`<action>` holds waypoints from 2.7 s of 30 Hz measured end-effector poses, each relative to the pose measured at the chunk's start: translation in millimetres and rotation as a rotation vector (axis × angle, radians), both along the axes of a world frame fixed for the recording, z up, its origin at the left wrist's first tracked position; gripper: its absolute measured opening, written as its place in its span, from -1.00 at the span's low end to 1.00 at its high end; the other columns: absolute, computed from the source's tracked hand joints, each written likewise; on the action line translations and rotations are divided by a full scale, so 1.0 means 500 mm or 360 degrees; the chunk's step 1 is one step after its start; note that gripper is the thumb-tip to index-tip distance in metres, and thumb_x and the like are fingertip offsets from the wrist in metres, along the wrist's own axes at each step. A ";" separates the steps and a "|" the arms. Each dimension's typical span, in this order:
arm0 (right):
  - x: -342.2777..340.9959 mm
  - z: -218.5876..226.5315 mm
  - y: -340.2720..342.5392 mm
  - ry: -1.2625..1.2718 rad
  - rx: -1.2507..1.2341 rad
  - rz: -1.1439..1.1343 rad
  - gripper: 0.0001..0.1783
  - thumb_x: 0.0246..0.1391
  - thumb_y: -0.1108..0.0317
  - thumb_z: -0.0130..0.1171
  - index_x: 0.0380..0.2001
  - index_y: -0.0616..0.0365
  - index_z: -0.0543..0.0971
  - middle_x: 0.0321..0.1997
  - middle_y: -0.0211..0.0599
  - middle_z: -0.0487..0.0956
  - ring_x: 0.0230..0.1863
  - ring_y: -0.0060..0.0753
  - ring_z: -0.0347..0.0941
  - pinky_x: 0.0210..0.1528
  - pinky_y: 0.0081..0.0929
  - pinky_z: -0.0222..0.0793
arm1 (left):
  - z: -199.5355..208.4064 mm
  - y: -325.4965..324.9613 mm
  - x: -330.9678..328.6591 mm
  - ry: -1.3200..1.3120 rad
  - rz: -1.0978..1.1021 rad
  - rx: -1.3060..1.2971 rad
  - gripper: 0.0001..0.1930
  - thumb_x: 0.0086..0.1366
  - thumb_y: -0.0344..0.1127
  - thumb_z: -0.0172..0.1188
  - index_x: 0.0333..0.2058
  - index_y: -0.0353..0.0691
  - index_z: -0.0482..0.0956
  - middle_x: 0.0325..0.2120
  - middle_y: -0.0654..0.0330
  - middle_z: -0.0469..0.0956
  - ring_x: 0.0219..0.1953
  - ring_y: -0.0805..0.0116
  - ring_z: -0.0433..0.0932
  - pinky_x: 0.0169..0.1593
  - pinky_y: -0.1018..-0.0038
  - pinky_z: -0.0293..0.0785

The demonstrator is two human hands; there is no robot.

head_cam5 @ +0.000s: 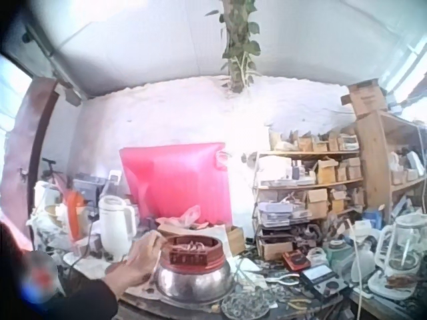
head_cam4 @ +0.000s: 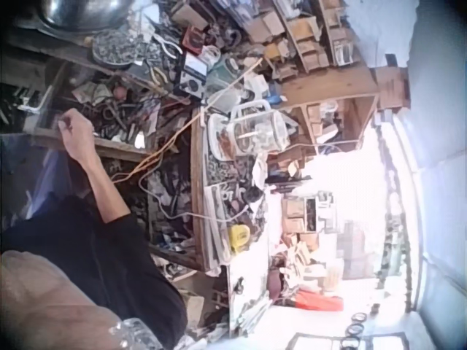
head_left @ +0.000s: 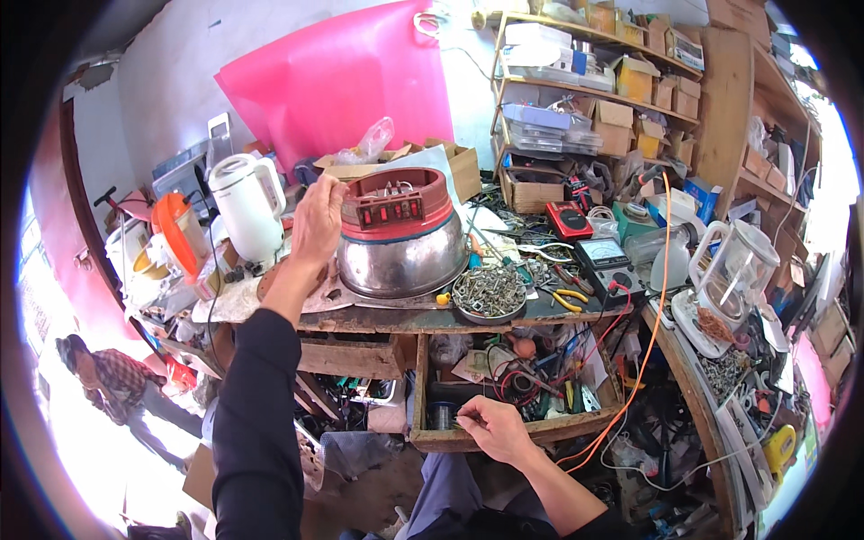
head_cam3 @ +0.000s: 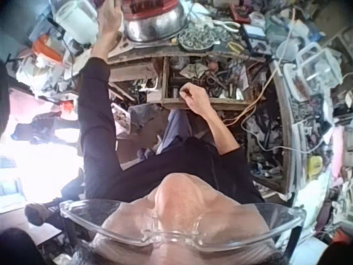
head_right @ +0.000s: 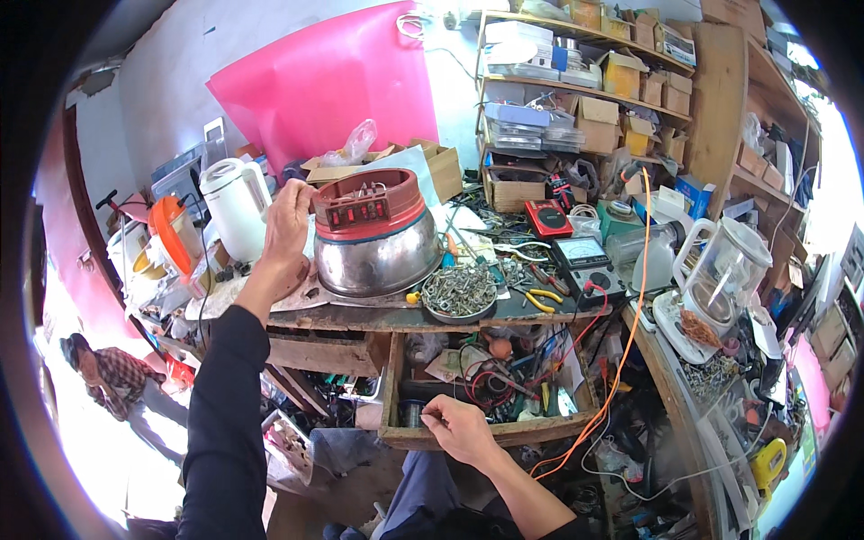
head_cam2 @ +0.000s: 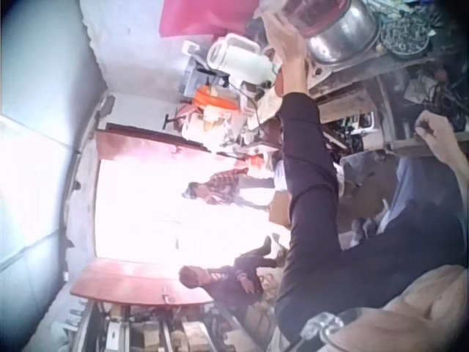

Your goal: The person assembles a cylindrical metal appliance by inserting a screw into its top rim, tightening it with a screwdriver, and then placing a perforated circular lid on top. The person handles the screw, screwdriver, and lid during the process.

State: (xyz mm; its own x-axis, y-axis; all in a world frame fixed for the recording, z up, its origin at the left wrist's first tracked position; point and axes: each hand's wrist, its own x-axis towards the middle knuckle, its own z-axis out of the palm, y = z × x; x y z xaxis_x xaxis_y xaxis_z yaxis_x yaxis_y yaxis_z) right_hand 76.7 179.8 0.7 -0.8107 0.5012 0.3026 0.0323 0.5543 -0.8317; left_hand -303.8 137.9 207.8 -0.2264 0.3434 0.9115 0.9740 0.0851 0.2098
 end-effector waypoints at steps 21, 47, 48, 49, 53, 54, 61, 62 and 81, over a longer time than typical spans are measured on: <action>-0.011 -0.029 0.008 0.0350 0.0195 -0.0042 -0.91 0.15 0.48 0.23 -0.30 0.18 0.51 -0.37 -0.08 0.60 -0.37 0.06 0.60 -0.35 -0.14 0.51 | -0.001 0.141 -0.090 -0.0555 -0.0296 0.0204 -0.65 0.54 -0.15 0.08 -0.43 -0.25 0.49 -0.71 0.34 0.39 -0.62 0.58 0.35 -0.49 0.49 0.26; -0.017 -0.033 0.004 0.0389 0.0326 -0.0091 -0.90 0.09 0.51 0.29 -0.32 0.18 0.56 -0.39 -0.09 0.61 -0.38 0.02 0.60 -0.32 -0.18 0.52 | 0.099 -0.019 0.122 -0.0045 0.0959 0.0016 -0.69 0.55 -0.02 -0.04 -0.19 -0.13 0.50 -0.49 -0.18 0.66 -0.36 -0.29 0.66 -0.28 -0.14 0.52; -0.018 -0.031 0.000 0.0381 0.0285 -0.0091 -0.90 0.08 0.52 0.30 -0.34 0.18 0.57 -0.39 -0.08 0.61 -0.38 0.02 0.60 -0.32 -0.19 0.52 | 0.092 -0.023 0.129 -0.0048 0.1010 0.0009 -0.68 0.56 -0.02 -0.06 -0.18 -0.14 0.50 -0.53 -0.17 0.65 -0.38 -0.25 0.68 -0.30 -0.11 0.54; -0.019 -0.033 0.001 0.0382 0.0289 -0.0091 -0.90 0.09 0.52 0.30 -0.33 0.19 0.57 -0.40 -0.09 0.61 -0.39 0.00 0.60 -0.33 -0.21 0.51 | 0.094 -0.023 0.160 -0.0106 0.1012 -0.0034 -0.67 0.57 -0.04 -0.08 -0.18 -0.16 0.49 -0.55 -0.14 0.66 -0.41 -0.23 0.69 -0.31 -0.09 0.56; -0.018 -0.036 0.004 0.0345 0.0206 -0.0142 -0.89 0.10 0.53 0.31 -0.30 0.20 0.57 -0.42 -0.12 0.61 -0.42 -0.11 0.60 -0.34 -0.28 0.50 | 0.069 -0.007 0.214 -0.0145 0.1041 -0.0061 -0.71 0.57 -0.12 -0.12 -0.15 -0.21 0.44 -0.58 -0.11 0.65 -0.44 -0.13 0.71 -0.36 0.01 0.58; -0.020 -0.031 0.001 0.0326 0.0163 -0.0142 -0.89 0.11 0.53 0.31 -0.29 0.20 0.58 -0.43 -0.13 0.61 -0.42 -0.14 0.60 -0.34 -0.30 0.49 | 0.063 -0.007 0.229 -0.0150 0.1035 -0.0085 -0.73 0.56 -0.15 -0.11 -0.15 -0.23 0.43 -0.57 -0.10 0.66 -0.44 -0.11 0.71 -0.37 0.04 0.60; -0.077 0.067 -0.012 0.0697 -0.0532 0.0093 -0.89 0.28 0.45 0.23 -0.20 0.25 0.53 -0.42 -0.47 0.52 -0.43 -0.74 0.29 -0.35 -0.65 0.26 | 0.008 0.032 0.288 -0.0091 0.0903 0.0014 -0.77 0.55 -0.16 -0.05 -0.21 -0.21 0.39 -0.55 0.01 0.67 -0.45 -0.03 0.71 -0.41 0.10 0.62; -0.088 0.075 -0.005 0.0742 -0.0562 0.0156 -0.87 0.32 0.41 0.19 -0.18 0.24 0.50 -0.37 -0.45 0.52 -0.41 -0.76 0.29 -0.34 -0.66 0.26 | 0.000 0.041 0.291 -0.0116 0.0870 -0.0006 -0.78 0.55 -0.18 -0.04 -0.21 -0.21 0.39 -0.53 0.02 0.68 -0.43 -0.01 0.71 -0.38 0.12 0.62; -0.151 0.120 0.002 0.0515 -0.1137 -0.0252 -0.92 0.37 0.41 0.13 -0.21 0.15 0.46 -0.41 -0.45 0.52 -0.54 -0.61 0.45 -0.51 -0.59 0.25 | 0.052 -0.029 0.335 0.0094 0.0830 -0.0460 -0.88 0.38 -0.39 0.09 -0.19 -0.30 0.43 -0.50 -0.08 0.68 -0.31 -0.03 0.73 -0.28 0.12 0.65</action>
